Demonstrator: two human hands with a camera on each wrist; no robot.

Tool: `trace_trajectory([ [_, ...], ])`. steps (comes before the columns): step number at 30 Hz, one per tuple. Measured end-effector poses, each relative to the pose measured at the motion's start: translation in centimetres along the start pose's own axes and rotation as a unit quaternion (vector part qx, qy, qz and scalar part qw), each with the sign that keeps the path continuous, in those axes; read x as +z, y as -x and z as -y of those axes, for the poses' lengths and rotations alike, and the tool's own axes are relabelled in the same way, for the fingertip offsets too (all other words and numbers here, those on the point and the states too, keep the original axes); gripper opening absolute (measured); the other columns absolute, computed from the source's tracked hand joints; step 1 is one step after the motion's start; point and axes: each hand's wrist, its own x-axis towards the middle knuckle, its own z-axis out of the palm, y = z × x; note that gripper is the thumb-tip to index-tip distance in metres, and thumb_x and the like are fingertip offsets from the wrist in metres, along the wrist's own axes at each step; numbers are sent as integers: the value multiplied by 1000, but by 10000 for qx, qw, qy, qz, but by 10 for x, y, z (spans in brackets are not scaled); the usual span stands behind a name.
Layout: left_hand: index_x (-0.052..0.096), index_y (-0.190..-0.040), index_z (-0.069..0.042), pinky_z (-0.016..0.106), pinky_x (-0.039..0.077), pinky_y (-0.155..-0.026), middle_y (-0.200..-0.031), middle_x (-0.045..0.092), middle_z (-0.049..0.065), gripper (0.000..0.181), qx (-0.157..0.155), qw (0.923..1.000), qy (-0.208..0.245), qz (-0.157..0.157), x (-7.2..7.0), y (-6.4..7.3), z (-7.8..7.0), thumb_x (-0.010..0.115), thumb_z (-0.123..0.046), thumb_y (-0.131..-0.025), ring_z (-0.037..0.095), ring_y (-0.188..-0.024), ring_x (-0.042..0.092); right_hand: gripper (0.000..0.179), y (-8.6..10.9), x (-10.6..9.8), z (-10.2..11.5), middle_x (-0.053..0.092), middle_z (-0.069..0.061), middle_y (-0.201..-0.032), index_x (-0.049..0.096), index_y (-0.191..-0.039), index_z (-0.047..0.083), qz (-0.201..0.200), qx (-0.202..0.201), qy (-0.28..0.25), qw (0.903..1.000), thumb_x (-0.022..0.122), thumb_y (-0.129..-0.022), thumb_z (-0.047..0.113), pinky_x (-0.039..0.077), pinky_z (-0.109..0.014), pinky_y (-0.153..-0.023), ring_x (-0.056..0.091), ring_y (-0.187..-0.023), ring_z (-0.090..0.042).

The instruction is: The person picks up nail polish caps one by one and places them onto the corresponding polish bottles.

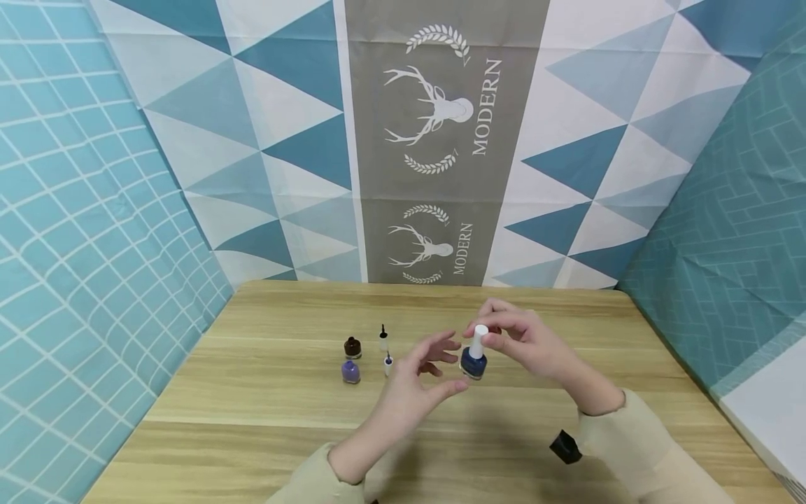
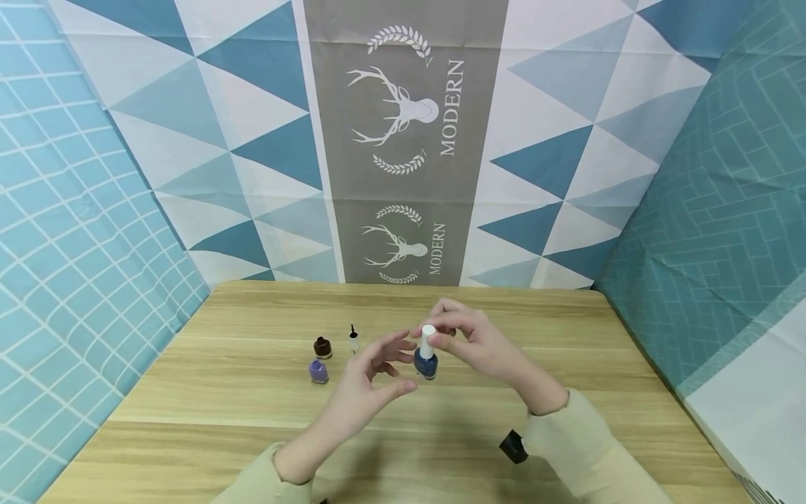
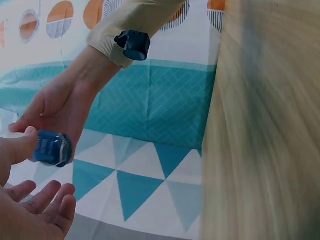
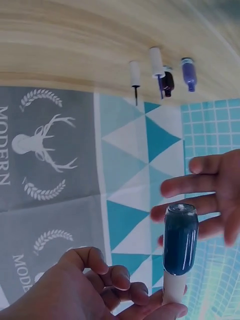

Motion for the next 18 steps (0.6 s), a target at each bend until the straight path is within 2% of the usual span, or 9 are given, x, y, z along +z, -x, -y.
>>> trace_trajectory([
  [4, 45, -136, -28, 34, 50, -84, -125, 59, -8, 71, 140, 9995, -278, -114, -9, 0, -4, 79, -21, -74, 14, -108, 59, 18, 0, -9, 0, 58, -2, -96, 69, -103, 7, -201, -1, 213, 9996, 57, -91, 0, 46, -25, -70, 51, -87, -13],
  [9, 44, -137, -26, 35, 49, -84, -128, 57, -6, 76, 532, 9960, -667, -250, -22, 1, -7, 82, -18, -71, 14, -112, 56, 20, 1, -19, 3, 57, -3, -100, 69, -102, 8, -486, 170, 426, 9978, 57, -90, -3, 48, -23, -70, 51, -87, -12],
  [13, 45, -137, -26, 32, 47, -87, -131, 55, -7, 76, 753, 9902, -1129, -314, -34, 3, -6, 82, -23, -71, 12, -116, 53, 21, 4, -27, 6, 56, -3, -102, 69, -102, 7, -753, 399, 535, 9949, 58, -89, -5, 48, -23, -68, 51, -86, -12],
  [18, 46, -136, -25, 32, 46, -91, -131, 54, -9, 76, 772, 9806, -1759, -382, -52, 7, -1, 82, -31, -69, 12, -118, 50, 20, 7, -36, 7, 56, -4, -103, 69, -103, 7, -926, 734, 452, 9920, 58, -90, -3, 44, -24, -64, 50, -82, -13],
])
